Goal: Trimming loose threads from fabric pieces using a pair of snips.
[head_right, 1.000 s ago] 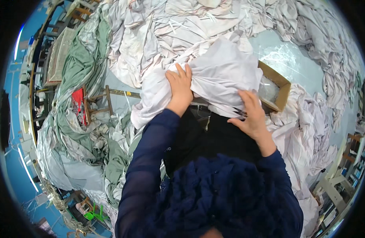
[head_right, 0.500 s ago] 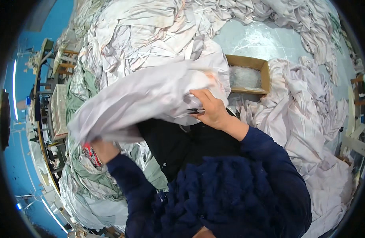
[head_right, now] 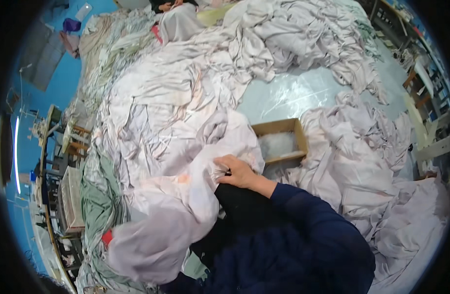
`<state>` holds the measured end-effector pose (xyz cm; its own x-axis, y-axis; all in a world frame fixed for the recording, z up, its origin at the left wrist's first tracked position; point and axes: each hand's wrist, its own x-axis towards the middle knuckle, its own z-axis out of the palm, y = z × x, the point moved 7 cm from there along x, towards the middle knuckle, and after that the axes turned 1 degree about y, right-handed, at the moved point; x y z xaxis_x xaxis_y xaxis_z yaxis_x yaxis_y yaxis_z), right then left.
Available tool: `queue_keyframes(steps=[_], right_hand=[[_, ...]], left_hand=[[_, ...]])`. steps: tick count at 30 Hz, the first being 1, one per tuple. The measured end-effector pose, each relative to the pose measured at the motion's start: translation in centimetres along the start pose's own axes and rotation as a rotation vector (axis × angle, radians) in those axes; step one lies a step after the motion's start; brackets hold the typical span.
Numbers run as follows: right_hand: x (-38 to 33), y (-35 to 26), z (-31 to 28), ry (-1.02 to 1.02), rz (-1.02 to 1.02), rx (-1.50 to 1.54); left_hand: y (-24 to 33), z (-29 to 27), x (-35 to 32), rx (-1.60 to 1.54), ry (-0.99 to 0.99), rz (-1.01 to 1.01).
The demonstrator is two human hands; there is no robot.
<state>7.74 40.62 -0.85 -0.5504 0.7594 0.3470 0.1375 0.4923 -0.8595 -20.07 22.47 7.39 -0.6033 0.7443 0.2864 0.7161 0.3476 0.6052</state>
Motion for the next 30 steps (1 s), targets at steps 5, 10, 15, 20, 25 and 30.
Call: queue_keyframes(steps=[5,10,15,20,25,30], right_hand=[[1.1,5.1,-0.1,-0.115,0.249,0.358],[-4.8,22.1,0.6,0.179,0.754,-0.285],[-9.0,27.0,5.1,0.149,1.258,0.481],[-4.9,27.8,6.5,0.478,1.201,1.185],[3.8,25.1,10.5,0.436,1.145,1.077],[17.4,11.2,11.8,0.087,0.815,0.184]], left_hand=[[-3.2,4.9,-1.4,-0.172,-0.153,-0.184],[-1.8,7.3,0.4,0.315,-0.167,0.017],[-6.1,8.3,3.4,0.567,-0.143,0.057],[-10.3,11.5,6.9,0.495,-0.538,-0.247],[-14.9,17.1,7.7,0.538,-0.991,0.036],[-11.0,18.2,7.0,0.716,-0.87,0.03]])
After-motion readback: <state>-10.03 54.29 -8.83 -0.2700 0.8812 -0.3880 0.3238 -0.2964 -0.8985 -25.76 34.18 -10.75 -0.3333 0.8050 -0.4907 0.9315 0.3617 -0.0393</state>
